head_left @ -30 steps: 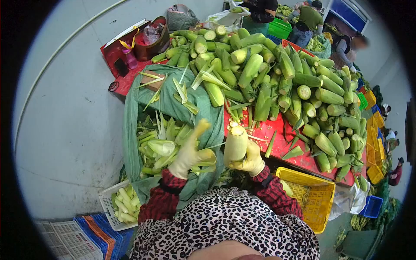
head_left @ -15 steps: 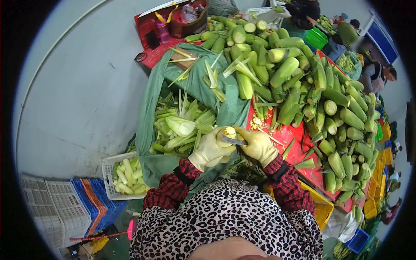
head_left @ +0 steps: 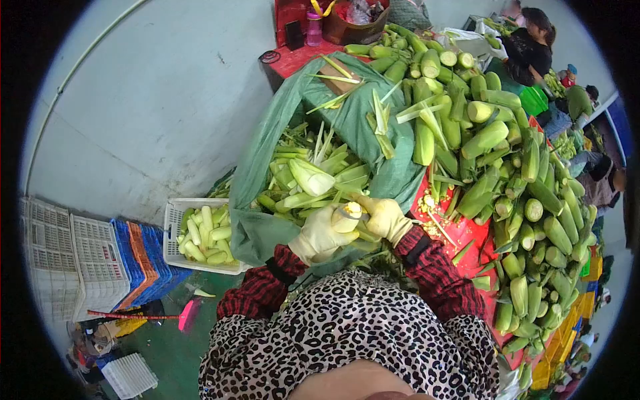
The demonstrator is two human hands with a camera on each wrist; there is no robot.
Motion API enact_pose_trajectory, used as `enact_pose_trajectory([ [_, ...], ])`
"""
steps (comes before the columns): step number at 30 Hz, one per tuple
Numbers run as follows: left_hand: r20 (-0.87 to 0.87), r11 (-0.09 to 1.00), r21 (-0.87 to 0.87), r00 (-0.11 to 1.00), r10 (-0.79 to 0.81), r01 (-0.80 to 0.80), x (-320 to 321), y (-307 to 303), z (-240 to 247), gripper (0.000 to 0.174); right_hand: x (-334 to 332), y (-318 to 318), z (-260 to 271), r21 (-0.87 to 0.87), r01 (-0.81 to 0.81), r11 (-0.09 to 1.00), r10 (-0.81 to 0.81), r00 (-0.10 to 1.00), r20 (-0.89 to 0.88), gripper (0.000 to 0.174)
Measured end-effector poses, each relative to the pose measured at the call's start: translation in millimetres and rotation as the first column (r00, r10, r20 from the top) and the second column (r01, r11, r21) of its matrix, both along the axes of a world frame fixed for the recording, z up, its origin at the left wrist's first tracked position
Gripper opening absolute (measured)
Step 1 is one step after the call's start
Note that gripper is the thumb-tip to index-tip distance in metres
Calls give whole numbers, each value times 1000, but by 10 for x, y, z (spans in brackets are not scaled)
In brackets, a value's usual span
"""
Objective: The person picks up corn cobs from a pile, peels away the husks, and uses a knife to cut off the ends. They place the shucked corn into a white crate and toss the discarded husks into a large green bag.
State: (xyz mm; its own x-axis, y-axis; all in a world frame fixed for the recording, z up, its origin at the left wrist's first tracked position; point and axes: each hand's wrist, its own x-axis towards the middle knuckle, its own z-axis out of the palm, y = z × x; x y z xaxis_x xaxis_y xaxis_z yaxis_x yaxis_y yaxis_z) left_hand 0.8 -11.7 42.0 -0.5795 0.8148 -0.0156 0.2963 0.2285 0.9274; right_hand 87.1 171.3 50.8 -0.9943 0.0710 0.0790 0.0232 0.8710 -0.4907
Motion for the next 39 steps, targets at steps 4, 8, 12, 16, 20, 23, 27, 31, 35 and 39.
enact_pose_trajectory([
  [4, 167, 953, 298, 979, -115, 60, 33, -255, 129, 62, -35, 595, -772, 174, 164, 971, -233, 820, 522, 43],
  [8, 167, 977, 204, 986, 26, -60, -204, -286, 30, 65, 70, 628, -1015, -284, 489, 825, -413, 864, 287, 33],
  [12, 94, 980, 193, 995, 39, -57, -271, -224, -134, 69, 39, 169, -224, -883, 319, 345, -290, 931, 223, 43],
  [16, 163, 984, 144, 979, -124, 101, -195, 59, -225, 74, 253, -191, 149, -608, 145, 780, -224, 973, -55, 75],
  [20, 351, 903, 234, 835, -424, 360, 81, 532, -345, 99, 494, -360, 171, -459, 519, 721, -518, 844, 140, 82],
  [23, -25, 754, 184, 770, -638, 631, 537, 811, -7, 119, 1219, -327, 205, -501, 597, 627, -671, 740, 42, 72],
  [27, -144, 589, 215, 621, -770, 779, 522, 946, 51, 114, 1950, -610, 415, -673, 668, 318, -928, 363, -79, 46],
  [31, 34, 664, 106, 665, -746, 740, 594, 1144, -2, 90, 3231, -713, 407, -593, 805, -29, -982, -133, -132, 44],
  [35, 170, 661, -38, 656, -735, 750, 515, 1212, -91, 77, 4169, -656, -265, 51, 897, -439, -897, -436, -70, 59],
  [39, 269, 741, -70, 728, -631, 668, 450, 1191, -349, 73, 4554, -384, -988, 287, 908, -305, -866, -390, 312, 48],
])
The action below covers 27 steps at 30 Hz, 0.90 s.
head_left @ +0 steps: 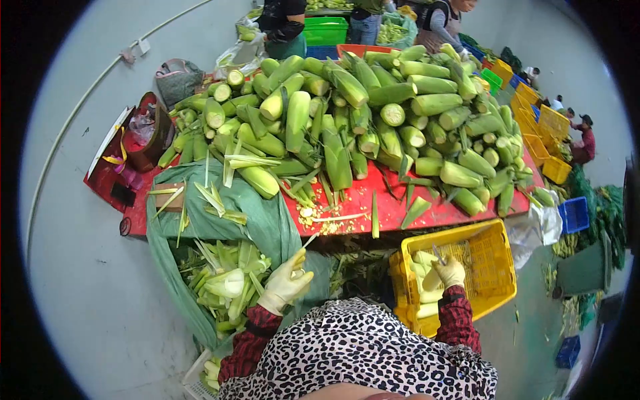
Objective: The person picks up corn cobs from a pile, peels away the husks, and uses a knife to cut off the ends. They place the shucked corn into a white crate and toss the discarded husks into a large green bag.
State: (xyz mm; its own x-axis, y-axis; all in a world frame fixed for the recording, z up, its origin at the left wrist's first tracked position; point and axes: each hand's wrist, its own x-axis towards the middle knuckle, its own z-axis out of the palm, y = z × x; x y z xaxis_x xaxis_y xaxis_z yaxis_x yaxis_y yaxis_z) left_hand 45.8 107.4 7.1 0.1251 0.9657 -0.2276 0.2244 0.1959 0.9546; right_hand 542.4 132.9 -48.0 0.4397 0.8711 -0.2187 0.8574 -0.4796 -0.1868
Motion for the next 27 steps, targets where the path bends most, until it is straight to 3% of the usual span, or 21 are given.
enact_pose_trajectory([
  [2, -29, 998, -8, 997, 70, -70, -63, 40, -125, 72, 7, 264, -309, 236, -8, 972, 54, 981, -188, 47],
  [3, -76, 993, -24, 991, 114, -116, -33, 43, -37, 71, -214, 502, -33, 228, -112, 967, 143, 981, -129, 49],
  [4, -77, 991, -43, 989, 126, -130, 12, 43, 9, 71, -537, 732, 359, 358, -95, 929, 200, 942, -269, 49],
  [5, -81, 990, -48, 988, 130, -134, 38, 69, -22, 71, -676, 1021, 300, 436, -180, 882, 331, 894, -301, 51],
  [6, -79, 989, -49, 987, 137, -141, 81, 115, -31, 72, -949, 1281, 401, 459, -160, 874, 374, 825, -424, 56],
  [7, -72, 989, -37, 987, 142, -145, 133, 150, -31, 72, -1217, 1529, 530, 453, -270, 850, 457, 805, -379, 60],
  [9, -62, 987, -3, 985, 159, -159, 241, 172, -2, 72, -1682, 2077, 307, 524, -324, 787, 569, 709, -416, 70],
  [12, -38, 981, -9, 980, 195, -196, 342, 143, 116, 71, -2299, 2682, 494, 298, -535, 791, 608, 740, -288, 102],
  [15, -46, 953, -62, 955, 293, -296, 379, 44, 100, 70, -2754, 2918, 574, 122, -518, 847, 529, 794, -299, 121],
  [18, -97, 937, -67, 937, 335, -342, 366, -50, -10, 68, -2790, 3022, 391, 141, -478, 867, 497, 808, -317, 124],
  [19, -99, 936, -73, 936, 338, -346, 379, -57, -10, 68, -2779, 2987, 471, 178, -455, 872, 489, 811, -321, 110],
  [22, -38, 930, -72, 932, 360, -361, 435, -20, 59, 63, -2620, 3149, -8, 425, -417, 804, 591, 471, -655, 79],
  [23, -9, 928, -65, 930, 367, -367, 424, 36, 104, 61, -2629, 3145, -291, 468, -260, 844, 510, 125, -851, 59],
  [24, 109, 912, -94, 906, 408, -399, 398, 98, 130, 58, -2513, 2867, 237, 101, -327, 940, 145, 113, -983, 43],
  [26, 336, 870, -172, 803, 492, -461, 328, 217, 146, 53, -2410, 2714, 60, 60, -381, 922, -35, -239, -970, 36],
  [27, 399, 873, -96, 785, 474, -479, 314, 308, 151, 48, -2449, 2551, 75, 98, -370, 924, -56, -384, -922, 35],
])
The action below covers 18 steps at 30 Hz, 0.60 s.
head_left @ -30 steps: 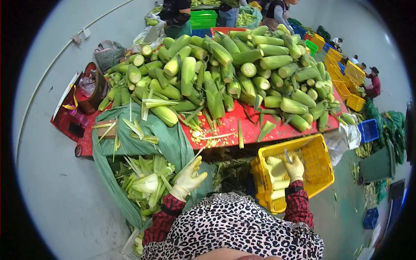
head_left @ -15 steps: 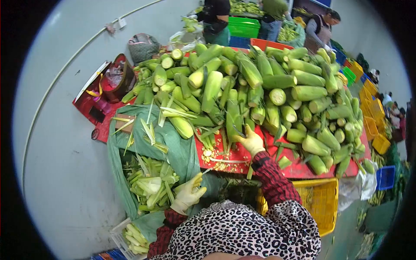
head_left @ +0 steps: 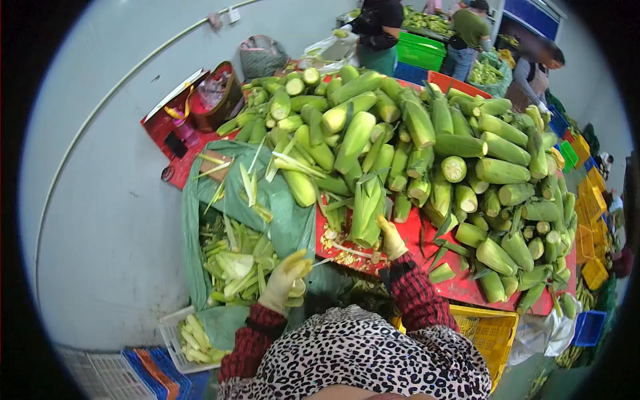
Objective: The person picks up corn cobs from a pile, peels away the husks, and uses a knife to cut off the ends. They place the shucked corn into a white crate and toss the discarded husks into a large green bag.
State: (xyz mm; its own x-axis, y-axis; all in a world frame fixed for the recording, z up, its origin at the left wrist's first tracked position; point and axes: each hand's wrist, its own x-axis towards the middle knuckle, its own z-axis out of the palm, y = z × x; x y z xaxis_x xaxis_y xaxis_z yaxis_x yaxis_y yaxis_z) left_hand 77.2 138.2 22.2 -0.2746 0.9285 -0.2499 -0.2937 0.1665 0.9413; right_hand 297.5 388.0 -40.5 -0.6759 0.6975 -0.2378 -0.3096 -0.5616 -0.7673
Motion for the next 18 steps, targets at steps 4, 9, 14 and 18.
enact_pose_trajectory([
  [4, 160, 995, 38, 984, 83, -90, 52, 374, 115, 58, -313, -594, 167, -90, -17, 996, -1, 981, -193, 40],
  [9, 702, 916, 175, 698, 140, -360, 129, 505, 154, 64, -605, -1007, 797, 219, -336, 916, 306, 938, 161, 31],
  [14, 750, 872, 135, 623, 221, -471, -83, -24, 244, 65, -1011, -1330, 1229, 436, -384, 814, 206, 892, 402, 14],
  [18, 832, 846, 167, 533, 154, -506, -219, -453, 88, 63, -1358, -1573, 1856, 401, -432, 808, 350, 899, 262, 16],
])
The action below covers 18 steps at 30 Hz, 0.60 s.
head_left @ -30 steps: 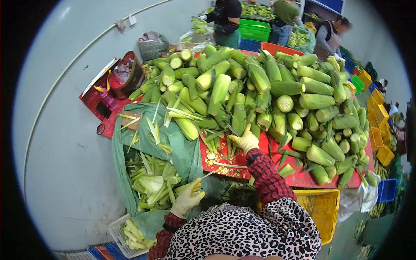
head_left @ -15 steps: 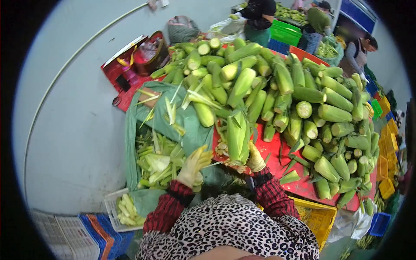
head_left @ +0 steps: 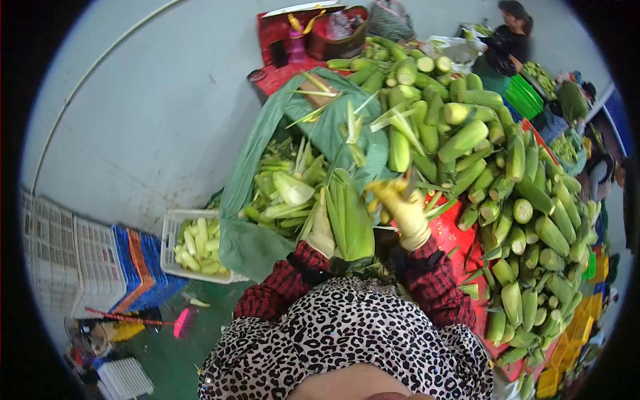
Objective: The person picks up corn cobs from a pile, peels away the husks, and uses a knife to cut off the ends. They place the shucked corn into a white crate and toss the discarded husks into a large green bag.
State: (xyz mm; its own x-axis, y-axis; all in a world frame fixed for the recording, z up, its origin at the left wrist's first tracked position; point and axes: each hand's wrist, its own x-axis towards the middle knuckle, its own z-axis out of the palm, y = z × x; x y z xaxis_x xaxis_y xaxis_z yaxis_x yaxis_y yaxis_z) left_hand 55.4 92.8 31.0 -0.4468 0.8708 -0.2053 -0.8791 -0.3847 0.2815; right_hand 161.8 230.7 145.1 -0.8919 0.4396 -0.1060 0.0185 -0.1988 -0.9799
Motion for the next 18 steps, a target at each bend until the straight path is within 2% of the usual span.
enact_pose_trajectory([
  [1, 10, 999, 36, 999, 33, -33, -67, -120, -8, 64, -106, 10, 76, -10, -9, 1000, 9, 998, -60, 19],
  [2, 56, 997, 59, 997, 55, -58, -170, -206, -66, 63, -184, 31, 130, 115, -101, 988, 117, 984, -136, 31],
  [3, 139, 990, 69, 984, 112, -122, -278, -296, -152, 64, -270, 1, 25, 328, -150, 933, 212, 964, -162, 52],
  [4, 219, 980, 75, 961, 166, -187, -368, -374, -230, 66, -314, -72, 62, 661, -168, 731, 329, 936, -125, 63],
  [5, 302, 966, 81, 929, 212, -247, -466, -460, -328, 67, -363, -167, 83, 897, -144, 418, 422, 905, -51, 73],
  [6, 198, 965, 168, 966, 166, -200, -537, -542, -405, 71, -423, -298, 7, 931, -199, 306, 500, 866, 21, 90],
  [7, 193, 973, 140, 969, 156, -184, -569, -610, -391, 71, -432, -477, -2, 929, -347, 129, 411, 871, 268, 90],
  [9, 178, 987, 79, 976, 125, -141, -601, -714, -363, 71, -572, -595, -332, 965, -263, 19, 458, 860, 226, 86],
  [11, 200, 990, 59, 973, 117, -131, -648, -777, -414, 73, -619, -715, -453, 976, -217, -6, 458, 867, 195, 85],
  [15, 285, 997, 4, 955, 78, -83, -511, -993, -52, 73, -677, -876, -401, 996, -73, -52, 498, 862, 90, 86],
  [18, 293, 975, 216, 956, -16, -50, -562, -1018, -362, 73, -725, -939, -376, 996, -71, -51, 507, 857, 87, 77],
])
